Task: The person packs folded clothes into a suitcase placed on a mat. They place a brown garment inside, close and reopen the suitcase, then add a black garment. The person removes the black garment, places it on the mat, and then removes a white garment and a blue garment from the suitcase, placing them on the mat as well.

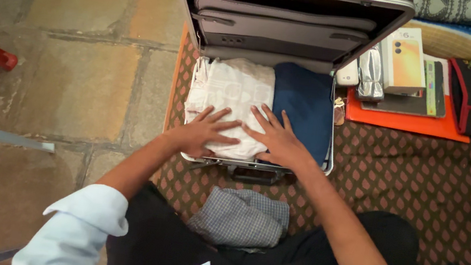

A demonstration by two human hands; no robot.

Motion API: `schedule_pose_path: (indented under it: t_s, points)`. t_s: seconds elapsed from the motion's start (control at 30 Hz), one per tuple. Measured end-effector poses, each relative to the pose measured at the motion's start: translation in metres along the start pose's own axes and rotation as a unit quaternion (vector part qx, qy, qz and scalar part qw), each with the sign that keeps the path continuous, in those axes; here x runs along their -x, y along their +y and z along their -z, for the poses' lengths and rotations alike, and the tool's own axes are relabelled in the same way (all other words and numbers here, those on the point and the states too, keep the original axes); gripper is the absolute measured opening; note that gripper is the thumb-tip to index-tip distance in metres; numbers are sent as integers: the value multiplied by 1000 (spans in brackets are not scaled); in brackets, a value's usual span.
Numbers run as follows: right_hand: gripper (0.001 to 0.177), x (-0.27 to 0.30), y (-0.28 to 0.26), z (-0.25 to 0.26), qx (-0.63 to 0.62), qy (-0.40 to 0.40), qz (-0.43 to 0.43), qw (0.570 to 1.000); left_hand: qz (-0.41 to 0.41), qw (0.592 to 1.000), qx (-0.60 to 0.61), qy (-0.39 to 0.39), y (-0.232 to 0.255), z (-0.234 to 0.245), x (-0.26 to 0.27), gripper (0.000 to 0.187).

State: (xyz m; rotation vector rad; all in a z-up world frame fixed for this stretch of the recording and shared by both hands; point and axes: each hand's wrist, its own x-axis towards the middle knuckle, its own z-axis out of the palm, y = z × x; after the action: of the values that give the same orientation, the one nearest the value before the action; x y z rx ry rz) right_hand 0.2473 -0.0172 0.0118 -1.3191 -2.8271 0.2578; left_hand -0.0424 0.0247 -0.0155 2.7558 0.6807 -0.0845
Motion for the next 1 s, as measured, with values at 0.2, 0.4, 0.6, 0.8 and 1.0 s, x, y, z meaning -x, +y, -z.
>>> schedule_pose_path:
  t_s: [0.2,0.4,0.6,0.8,1.0]
  points:
    - [29,-18,12,-32,-179,130,-67,973,182,842,392,322,-23,-11,9,50]
    - [119,-57,-45,-24,-113,155,-146,971,321,801,207,461,0,-33,-24,100]
    - [121,-60,-60,-32,6,169,-173,970,319,854,106,398,15,-35,-29,100]
    - [121,-60,-57,-34,5,160,-172,972,239,837,249,424,2,-34,-27,86]
    - [117,-60,-61,-24,-5,143,-185,972,320,862,159,359,4,-33,-37,81]
